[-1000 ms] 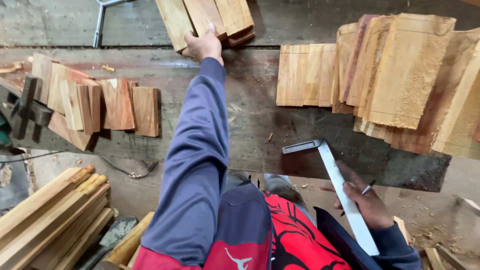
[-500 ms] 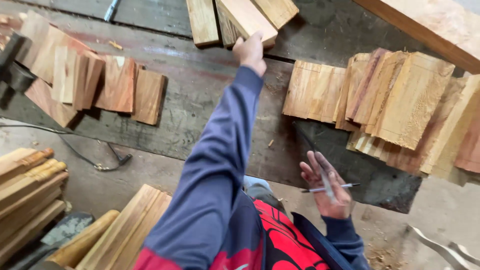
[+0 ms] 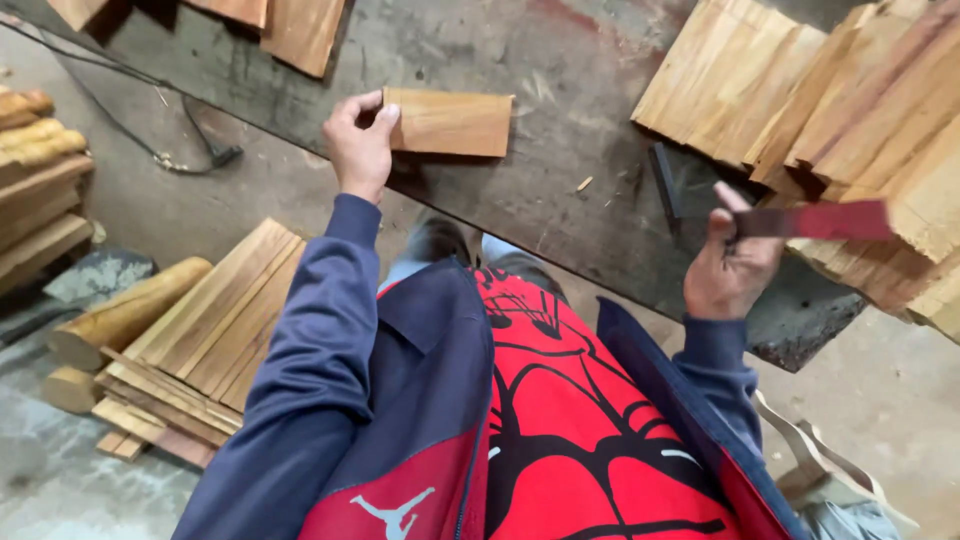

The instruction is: Measuring and marking wooden blocks using a try square and a pen

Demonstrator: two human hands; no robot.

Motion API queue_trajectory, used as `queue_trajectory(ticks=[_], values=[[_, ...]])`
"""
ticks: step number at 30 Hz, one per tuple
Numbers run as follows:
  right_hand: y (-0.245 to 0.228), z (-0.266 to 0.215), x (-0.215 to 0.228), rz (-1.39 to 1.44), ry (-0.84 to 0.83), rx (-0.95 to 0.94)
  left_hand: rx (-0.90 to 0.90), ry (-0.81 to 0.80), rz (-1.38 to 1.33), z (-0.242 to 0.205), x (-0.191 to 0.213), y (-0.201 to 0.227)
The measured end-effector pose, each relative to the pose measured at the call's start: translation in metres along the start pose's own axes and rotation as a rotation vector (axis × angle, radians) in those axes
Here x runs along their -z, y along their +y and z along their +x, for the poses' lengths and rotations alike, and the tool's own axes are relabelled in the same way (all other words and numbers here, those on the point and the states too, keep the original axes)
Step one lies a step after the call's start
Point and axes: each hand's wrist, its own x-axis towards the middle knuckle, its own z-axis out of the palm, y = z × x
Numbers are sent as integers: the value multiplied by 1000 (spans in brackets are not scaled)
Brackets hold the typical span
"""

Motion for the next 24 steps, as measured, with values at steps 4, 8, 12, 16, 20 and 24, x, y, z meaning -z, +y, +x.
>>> queue_trajectory(ticks=[4,8,12,16,20,24], values=[[-2,1,-30,-29,-55,64,-14,58,97,-6,-2,3],[-4,-2,-66,190,161,-47,-79,5,156,-13,12,28],[10,10,-76,570,417,-189,-385,-441,435,2,28,41],[-56,35,-46,366,157,-173,-674,-709,528,38,29,47],[-52,39,-34,442,-58,-182,-724,-882,420,53,18,40],[-27,24,-27,278,-321,-313,11,-1348,-36,66,12,37]])
